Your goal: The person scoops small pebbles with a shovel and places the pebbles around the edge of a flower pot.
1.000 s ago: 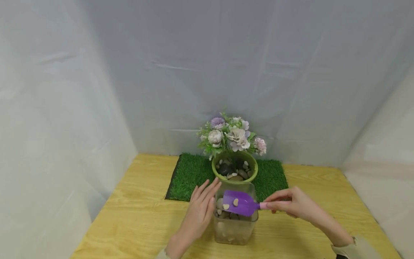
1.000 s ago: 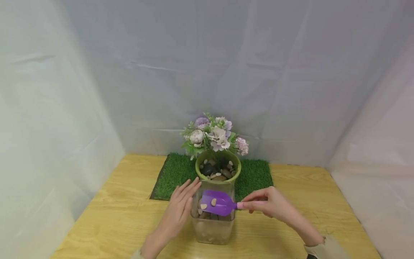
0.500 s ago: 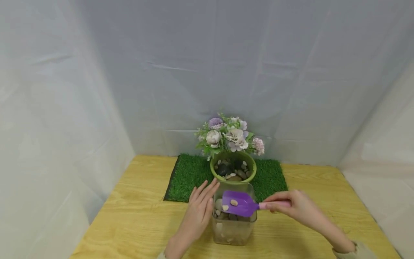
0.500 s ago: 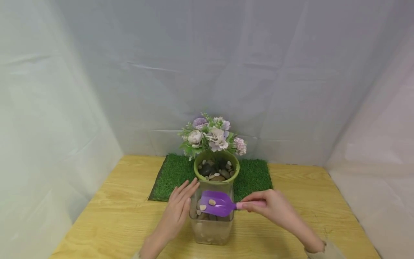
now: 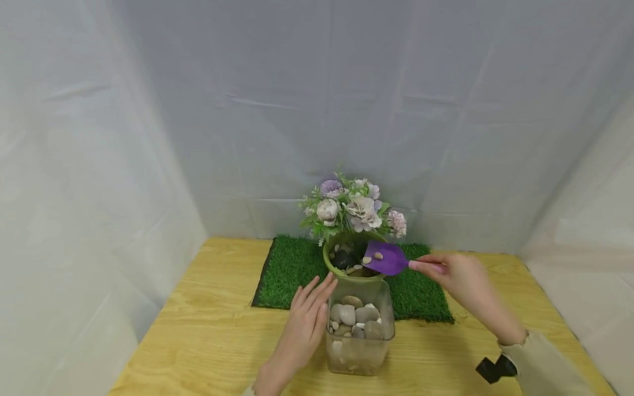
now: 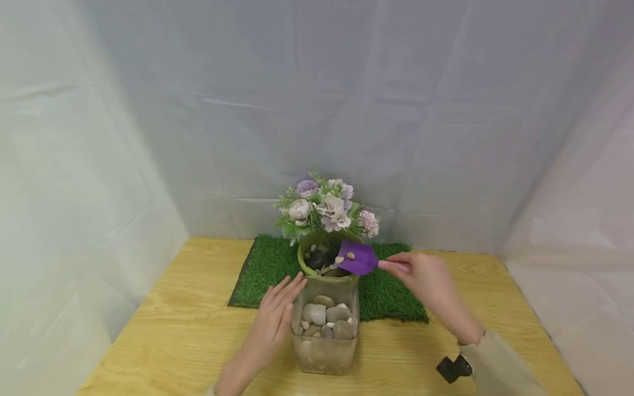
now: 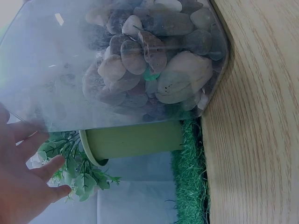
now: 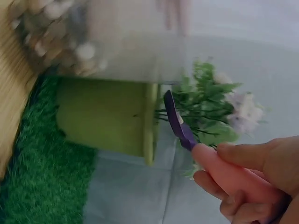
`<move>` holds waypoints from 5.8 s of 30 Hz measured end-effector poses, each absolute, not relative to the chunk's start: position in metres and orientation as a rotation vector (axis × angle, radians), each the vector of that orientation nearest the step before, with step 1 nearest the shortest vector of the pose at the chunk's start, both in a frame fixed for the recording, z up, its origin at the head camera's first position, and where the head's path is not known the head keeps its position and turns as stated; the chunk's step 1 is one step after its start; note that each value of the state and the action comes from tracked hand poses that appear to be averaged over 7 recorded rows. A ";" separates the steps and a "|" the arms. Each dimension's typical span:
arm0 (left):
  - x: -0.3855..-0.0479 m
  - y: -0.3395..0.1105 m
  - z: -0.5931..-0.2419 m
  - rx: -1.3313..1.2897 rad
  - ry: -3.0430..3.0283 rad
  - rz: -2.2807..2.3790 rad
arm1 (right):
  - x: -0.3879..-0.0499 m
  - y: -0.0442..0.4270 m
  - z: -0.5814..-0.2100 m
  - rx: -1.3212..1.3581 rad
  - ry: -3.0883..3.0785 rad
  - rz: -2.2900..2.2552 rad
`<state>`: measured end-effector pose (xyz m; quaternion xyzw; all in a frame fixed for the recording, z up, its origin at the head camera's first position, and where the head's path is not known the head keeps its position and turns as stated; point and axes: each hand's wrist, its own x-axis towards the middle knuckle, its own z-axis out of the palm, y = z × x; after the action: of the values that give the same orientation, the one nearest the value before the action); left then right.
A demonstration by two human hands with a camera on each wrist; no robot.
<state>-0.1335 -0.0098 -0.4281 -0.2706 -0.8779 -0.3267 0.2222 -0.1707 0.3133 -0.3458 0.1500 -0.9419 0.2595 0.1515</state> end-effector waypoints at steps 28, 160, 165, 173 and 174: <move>-0.133 -0.009 -0.429 -0.760 -2.422 -0.901 | -0.143 0.303 -0.339 0.704 -2.117 0.402; -0.133 -0.011 -0.425 -0.772 -2.451 -0.881 | -0.165 0.301 -0.342 0.913 -2.998 1.489; -0.133 -0.010 -0.426 -0.770 -2.464 -0.896 | -0.159 0.316 -0.350 0.804 -2.949 1.544; -0.134 -0.011 -0.428 -0.769 -2.451 -0.918 | -0.139 0.341 -0.351 0.582 -2.885 1.634; -0.134 -0.011 -0.428 -0.768 -2.451 -0.924 | -0.136 0.344 -0.351 0.562 -2.879 1.649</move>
<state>-0.1336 -0.0112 -0.4276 -0.2753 -0.8790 -0.3312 0.2044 -0.1365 0.3438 -0.3513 0.1660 -0.8501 0.4871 -0.1115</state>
